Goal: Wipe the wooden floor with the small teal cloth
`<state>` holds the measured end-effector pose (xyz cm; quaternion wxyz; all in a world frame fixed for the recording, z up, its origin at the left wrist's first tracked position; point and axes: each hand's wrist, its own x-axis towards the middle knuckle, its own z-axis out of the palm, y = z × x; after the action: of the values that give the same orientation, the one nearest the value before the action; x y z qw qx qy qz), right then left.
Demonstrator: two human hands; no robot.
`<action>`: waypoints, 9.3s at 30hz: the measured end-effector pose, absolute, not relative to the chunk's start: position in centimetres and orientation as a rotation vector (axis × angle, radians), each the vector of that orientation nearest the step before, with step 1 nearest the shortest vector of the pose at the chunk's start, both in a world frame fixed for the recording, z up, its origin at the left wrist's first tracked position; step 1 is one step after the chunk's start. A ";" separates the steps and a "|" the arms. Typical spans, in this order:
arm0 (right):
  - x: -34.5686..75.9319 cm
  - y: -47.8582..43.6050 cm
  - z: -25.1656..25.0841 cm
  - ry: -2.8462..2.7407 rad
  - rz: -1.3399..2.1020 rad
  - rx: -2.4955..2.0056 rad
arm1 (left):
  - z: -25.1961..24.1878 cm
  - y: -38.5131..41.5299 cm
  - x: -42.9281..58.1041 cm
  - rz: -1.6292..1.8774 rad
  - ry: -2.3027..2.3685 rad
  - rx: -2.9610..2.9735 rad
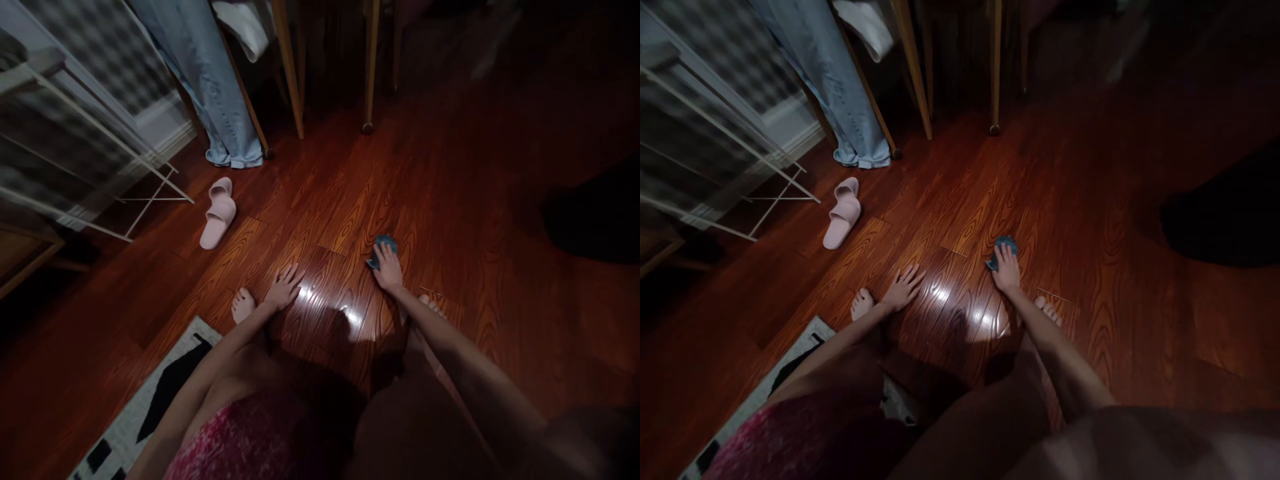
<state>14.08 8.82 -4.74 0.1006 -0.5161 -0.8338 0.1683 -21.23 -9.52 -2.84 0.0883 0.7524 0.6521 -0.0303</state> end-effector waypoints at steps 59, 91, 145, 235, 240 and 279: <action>9.4 -1.3 -4.2 -3.034 0.602 -0.421 | -2.5 -9.5 -21.1 -0.071 1.935 2.210; 14.4 7.3 -4.7 -2.472 0.472 -1.558 | -2.5 -9.4 -21.1 -0.062 1.925 2.200; 14.1 1.3 -4.9 -2.670 0.510 -1.307 | -2.6 -9.5 -21.3 -0.057 1.922 2.211; 15.8 6.6 -4.0 -2.512 0.481 -1.595 | -2.2 -9.3 -21.0 -0.104 1.923 2.169; 12.9 0.6 -4.4 -2.783 0.542 -1.095 | -2.3 -9.3 -21.1 -0.089 1.931 2.187; 8.8 -3.0 -4.7 -3.042 0.760 -0.285 | -2.5 -9.3 -21.2 -0.049 1.910 2.212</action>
<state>8.79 -3.04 -4.66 -0.0036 -0.0905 -0.9662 0.2414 -21.21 -9.35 -2.53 0.1092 0.7523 0.6495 -0.0166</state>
